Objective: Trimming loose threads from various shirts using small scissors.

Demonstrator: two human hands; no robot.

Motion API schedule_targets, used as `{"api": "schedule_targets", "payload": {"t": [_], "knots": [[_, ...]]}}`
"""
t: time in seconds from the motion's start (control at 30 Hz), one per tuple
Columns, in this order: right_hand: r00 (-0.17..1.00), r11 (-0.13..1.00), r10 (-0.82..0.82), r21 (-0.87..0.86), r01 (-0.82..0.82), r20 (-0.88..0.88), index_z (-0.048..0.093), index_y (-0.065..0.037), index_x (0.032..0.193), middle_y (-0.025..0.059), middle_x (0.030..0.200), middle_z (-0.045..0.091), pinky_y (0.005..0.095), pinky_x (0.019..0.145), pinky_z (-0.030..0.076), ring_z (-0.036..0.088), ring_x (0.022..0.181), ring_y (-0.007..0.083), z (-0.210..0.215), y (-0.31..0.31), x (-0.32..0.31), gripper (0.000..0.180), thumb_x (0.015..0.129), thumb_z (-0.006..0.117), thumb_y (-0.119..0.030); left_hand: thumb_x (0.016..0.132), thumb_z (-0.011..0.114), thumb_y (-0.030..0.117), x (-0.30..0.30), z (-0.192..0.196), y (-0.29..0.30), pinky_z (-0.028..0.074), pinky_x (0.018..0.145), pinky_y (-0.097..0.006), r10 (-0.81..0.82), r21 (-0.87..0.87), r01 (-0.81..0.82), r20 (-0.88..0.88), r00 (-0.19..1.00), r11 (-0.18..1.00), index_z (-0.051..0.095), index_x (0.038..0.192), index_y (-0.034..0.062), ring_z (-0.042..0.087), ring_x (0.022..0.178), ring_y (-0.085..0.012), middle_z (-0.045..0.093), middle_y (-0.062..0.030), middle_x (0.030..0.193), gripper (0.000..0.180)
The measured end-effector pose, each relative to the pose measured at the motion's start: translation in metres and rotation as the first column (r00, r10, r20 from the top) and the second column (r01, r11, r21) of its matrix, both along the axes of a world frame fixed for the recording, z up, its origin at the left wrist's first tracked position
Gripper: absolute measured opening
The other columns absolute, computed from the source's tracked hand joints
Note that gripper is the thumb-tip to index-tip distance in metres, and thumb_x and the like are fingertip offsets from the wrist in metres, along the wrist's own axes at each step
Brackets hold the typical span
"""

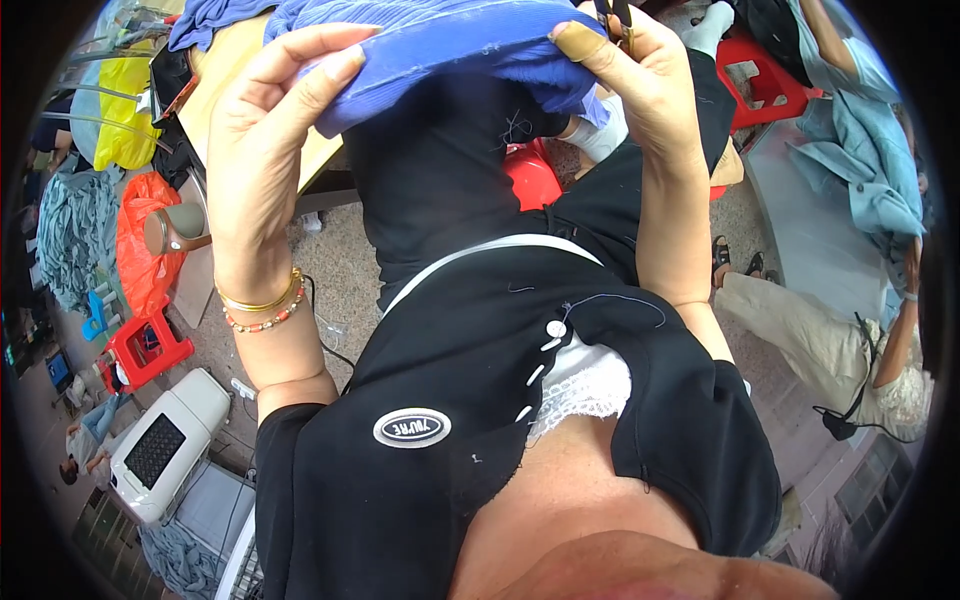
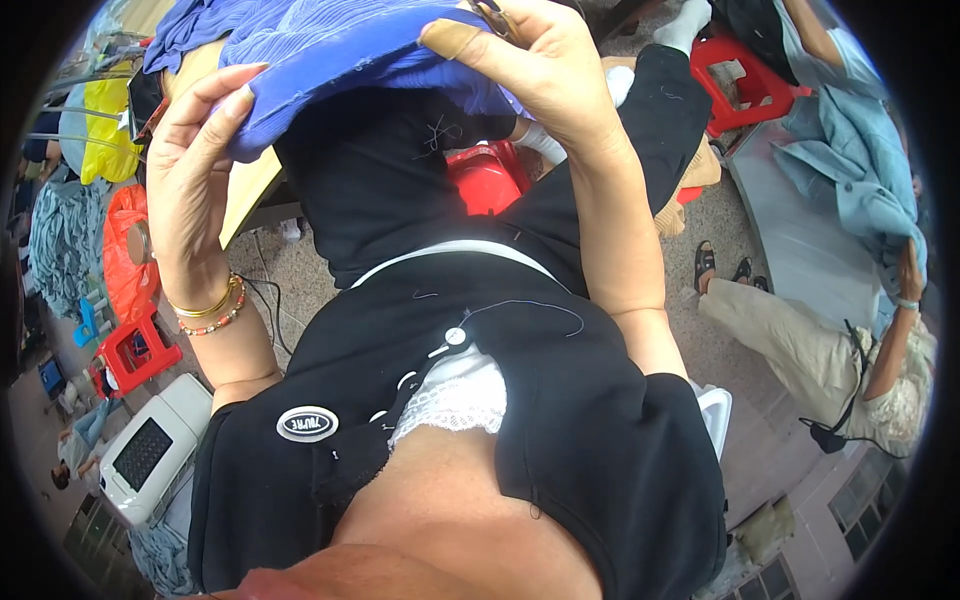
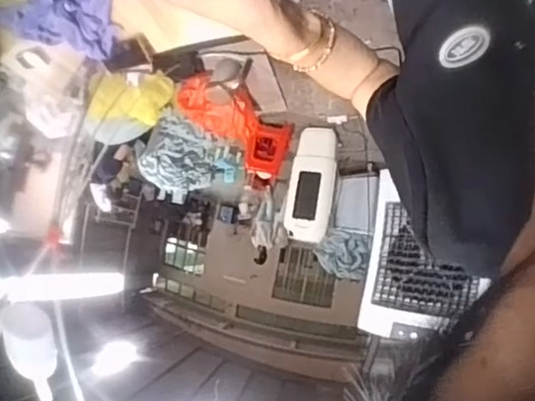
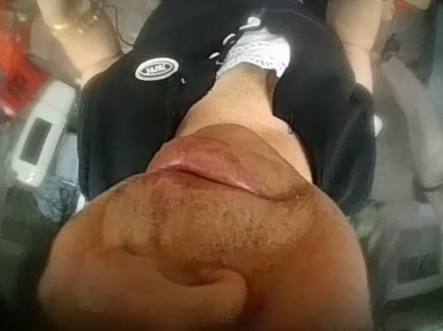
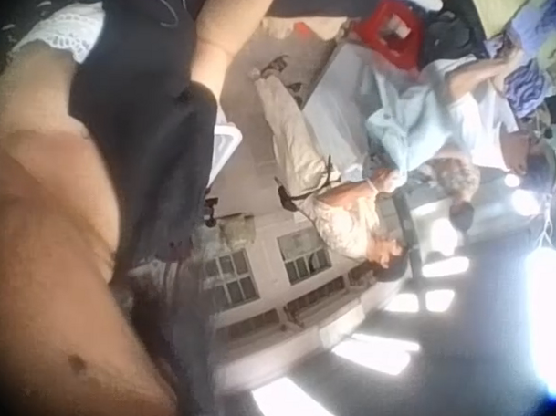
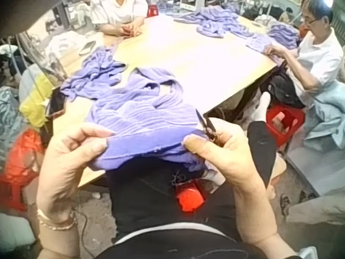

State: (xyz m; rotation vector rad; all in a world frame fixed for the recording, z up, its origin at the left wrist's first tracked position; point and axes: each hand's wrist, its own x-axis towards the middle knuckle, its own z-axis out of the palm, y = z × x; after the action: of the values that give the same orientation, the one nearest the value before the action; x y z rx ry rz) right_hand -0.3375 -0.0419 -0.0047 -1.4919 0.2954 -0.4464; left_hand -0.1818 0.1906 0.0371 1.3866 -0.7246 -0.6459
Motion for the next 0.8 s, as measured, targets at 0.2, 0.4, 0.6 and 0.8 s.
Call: {"api": "schedule_targets", "payload": {"t": [0.2, 0.4, 0.6, 0.8], "knots": [[0.999, 1.000, -0.024, 0.002, 0.024, 0.048, 0.071, -0.004, 0.095, -0.0018, 0.080, 0.065, 0.0235, 0.062, 0.045, 0.058, 0.069, 0.0080, 0.002, 0.004, 0.004, 0.012, 0.086, 0.076, -0.008, 0.098, 0.061, 0.007, 0.018, -0.006, 0.010, 0.046, 0.094, -0.024, -0.050, -0.047, 0.044, -0.116, 0.992, 0.998, 0.062, 0.126, -0.0032, 0.060, 0.107, -0.0085, 0.065, -0.0086, 0.125, 0.029], [0.988, 0.999, 0.027, -0.041, -0.021, 0.155, 0.070, 0.004, 0.106, 0.0037, 0.097, 0.071, 0.0223, 0.081, 0.050, 0.064, 0.087, 0.0082, 0.002, -0.015, -0.010, 0.020, 0.092, 0.071, -0.009, 0.073, 0.086, 0.011, -0.012, 0.000, -0.009, 0.047, 0.099, -0.035, 0.096, 0.107, -0.192, 0.579, 0.809, 0.976, 0.059, 0.130, 0.0054, 0.058, 0.114, -0.0199, 0.061, -0.0088, 0.125, 0.063], [0.918, 0.987, 0.090, -0.159, -0.030, 0.386, 0.070, 0.000, 0.094, 0.0005, 0.082, 0.060, 0.0213, 0.060, 0.037, 0.049, 0.069, 0.0049, 0.039, -0.007, -0.016, 0.016, 0.090, 0.074, -0.015, 0.074, 0.053, -0.008, 0.013, -0.067, -0.002, 0.042, 0.104, -0.043, 0.189, 0.017, -0.394, 0.858, 0.478, 0.919, 0.063, 0.122, 0.0035, 0.055, 0.117, -0.0347, 0.060, -0.0164, 0.121, 0.051], [0.733, 0.958, -0.240, 0.278, 0.072, 0.636, 0.073, -0.006, 0.107, 0.0032, 0.098, 0.073, 0.0217, 0.081, 0.054, 0.068, 0.088, 0.0087, 0.043, -0.046, -0.038, 0.015, 0.093, 0.070, -0.010, 0.074, 0.045, -0.011, 0.099, -0.053, -0.041, 0.045, 0.096, -0.044, 0.212, -0.070, -0.509, 0.950, 0.228, 0.858, 0.062, 0.110, -0.0030, 0.061, 0.103, -0.0410, 0.065, -0.0220, 0.106, 0.041]]}}
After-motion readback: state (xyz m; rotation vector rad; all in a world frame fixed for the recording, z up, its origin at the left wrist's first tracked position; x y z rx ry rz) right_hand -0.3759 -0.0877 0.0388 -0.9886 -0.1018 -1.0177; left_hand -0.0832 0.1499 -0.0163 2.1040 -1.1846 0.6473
